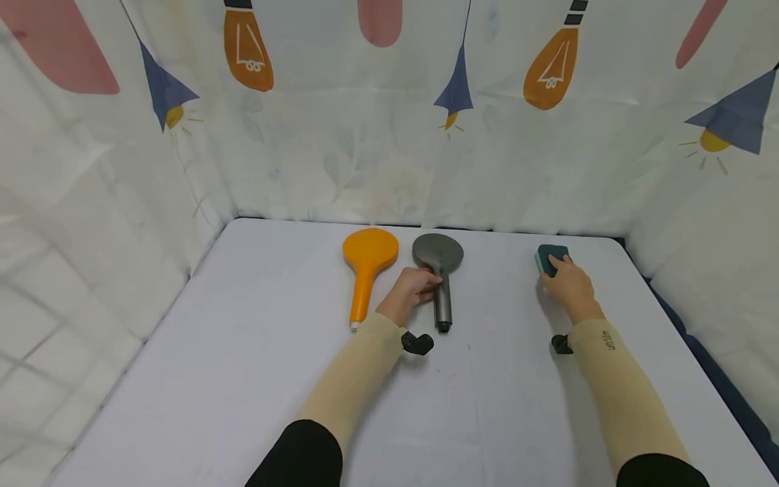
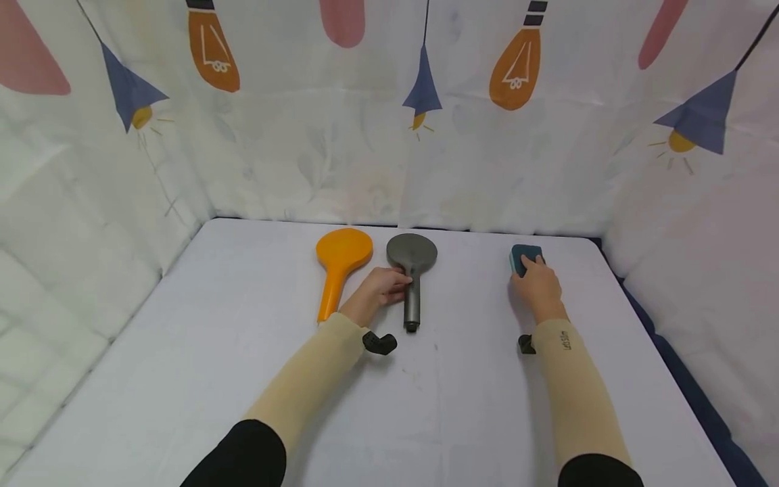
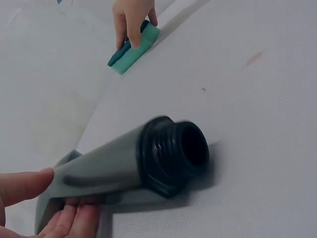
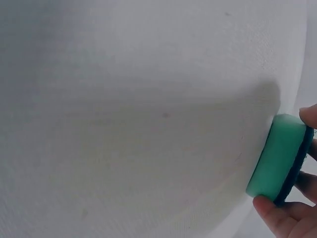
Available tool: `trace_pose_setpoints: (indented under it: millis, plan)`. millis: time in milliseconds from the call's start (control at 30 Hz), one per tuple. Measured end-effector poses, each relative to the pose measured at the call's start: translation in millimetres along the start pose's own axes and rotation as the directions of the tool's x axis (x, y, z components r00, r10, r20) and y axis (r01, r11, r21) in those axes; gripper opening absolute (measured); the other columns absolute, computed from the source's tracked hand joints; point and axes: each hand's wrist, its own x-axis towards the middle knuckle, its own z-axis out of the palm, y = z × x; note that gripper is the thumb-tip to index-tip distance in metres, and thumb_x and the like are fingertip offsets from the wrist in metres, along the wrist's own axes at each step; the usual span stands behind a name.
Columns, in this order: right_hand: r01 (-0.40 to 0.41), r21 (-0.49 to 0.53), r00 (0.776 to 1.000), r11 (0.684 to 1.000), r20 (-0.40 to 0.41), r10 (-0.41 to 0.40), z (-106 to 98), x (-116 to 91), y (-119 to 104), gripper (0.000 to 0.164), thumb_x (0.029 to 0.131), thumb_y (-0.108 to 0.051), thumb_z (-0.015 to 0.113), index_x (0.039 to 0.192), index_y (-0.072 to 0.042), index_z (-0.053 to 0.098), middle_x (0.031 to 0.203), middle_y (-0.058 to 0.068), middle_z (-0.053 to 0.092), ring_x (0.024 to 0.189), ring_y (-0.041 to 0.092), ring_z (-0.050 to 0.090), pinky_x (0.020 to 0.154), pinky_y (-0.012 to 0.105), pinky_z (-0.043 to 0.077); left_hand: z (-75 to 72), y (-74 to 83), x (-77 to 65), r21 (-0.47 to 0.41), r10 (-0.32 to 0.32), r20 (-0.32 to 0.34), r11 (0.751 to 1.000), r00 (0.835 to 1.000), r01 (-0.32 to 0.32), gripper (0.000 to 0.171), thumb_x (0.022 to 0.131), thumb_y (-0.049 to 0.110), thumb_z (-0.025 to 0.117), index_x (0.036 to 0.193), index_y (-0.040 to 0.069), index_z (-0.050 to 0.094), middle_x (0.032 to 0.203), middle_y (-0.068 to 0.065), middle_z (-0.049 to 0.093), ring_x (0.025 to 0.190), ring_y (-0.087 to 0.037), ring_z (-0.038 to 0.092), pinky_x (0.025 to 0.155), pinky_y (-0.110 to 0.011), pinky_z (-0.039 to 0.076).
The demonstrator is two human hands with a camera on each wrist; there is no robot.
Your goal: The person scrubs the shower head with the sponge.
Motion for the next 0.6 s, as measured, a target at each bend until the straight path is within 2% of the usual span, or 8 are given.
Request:
trace_pose_setpoints:
  millis: [133, 267, 433, 600]
  plan:
    - [-0.017, -0.001, 1.000, 1.000, 0.024, 0.017, -0.1, 1.2, -0.6, 0.068, 0.105, -0.029, 0.044, 0.160, 0.002, 0.018, 0.161, 0.037, 0.003, 0.141, 0.065, 0.014, 0.110, 0.073, 0.024, -1.1, 3.4, -2.9, -0.026, -0.009, -0.004, 1.000, 1.000, 0.009, 0.042, 0.096, 0.001, 0.068, 0.135, -0.008, 0.055, 0.123, -0.018, 0.062, 0.101, -0.023, 0.062, 0.099, -0.037, 0.053]
    - [-0.029, -0.008, 0.998, 1.000, 0.054, 0.029, -0.6, 2.6, 0.2, 0.071, 0.106, -0.030, 0.044, 0.161, 0.001, 0.012, 0.162, 0.036, -0.002, 0.142, 0.066, 0.007, 0.109, 0.076, 0.021, -4.1, 5.3, -7.3, -0.047, -0.016, 0.006, 0.999, 1.000, 0.016, 0.036, 0.098, 0.007, 0.066, 0.130, -0.006, 0.058, 0.117, -0.016, 0.062, 0.102, -0.025, 0.062, 0.099, -0.038, 0.053]
    - [-0.024, -0.030, 0.996, 0.999, 0.082, 0.027, -3.2, 2.0, 2.8, 0.073, 0.106, -0.034, 0.043, 0.161, 0.000, 0.010, 0.162, 0.035, -0.004, 0.142, 0.066, 0.003, 0.108, 0.078, 0.020, -12.4, 6.6, -14.7, 0.033, -0.014, 0.073, 0.999, 0.997, 0.011, 0.034, 0.101, 0.013, 0.060, 0.130, -0.003, 0.062, 0.127, -0.017, 0.064, 0.115, -0.029, 0.062, 0.102, -0.041, 0.050]
    - [0.009, -0.045, 0.996, 0.999, 0.091, -0.005, -10.9, 0.2, 1.2, 0.072, 0.107, -0.036, 0.043, 0.161, 0.002, 0.012, 0.161, 0.036, -0.002, 0.141, 0.067, 0.002, 0.108, 0.078, 0.018, -24.7, 11.1, -23.0, 0.093, 0.009, 0.148, 0.995, 0.989, -0.023, 0.041, 0.105, 0.016, 0.056, 0.139, -0.005, 0.056, 0.142, -0.021, 0.057, 0.128, -0.033, 0.058, 0.109, -0.045, 0.044]
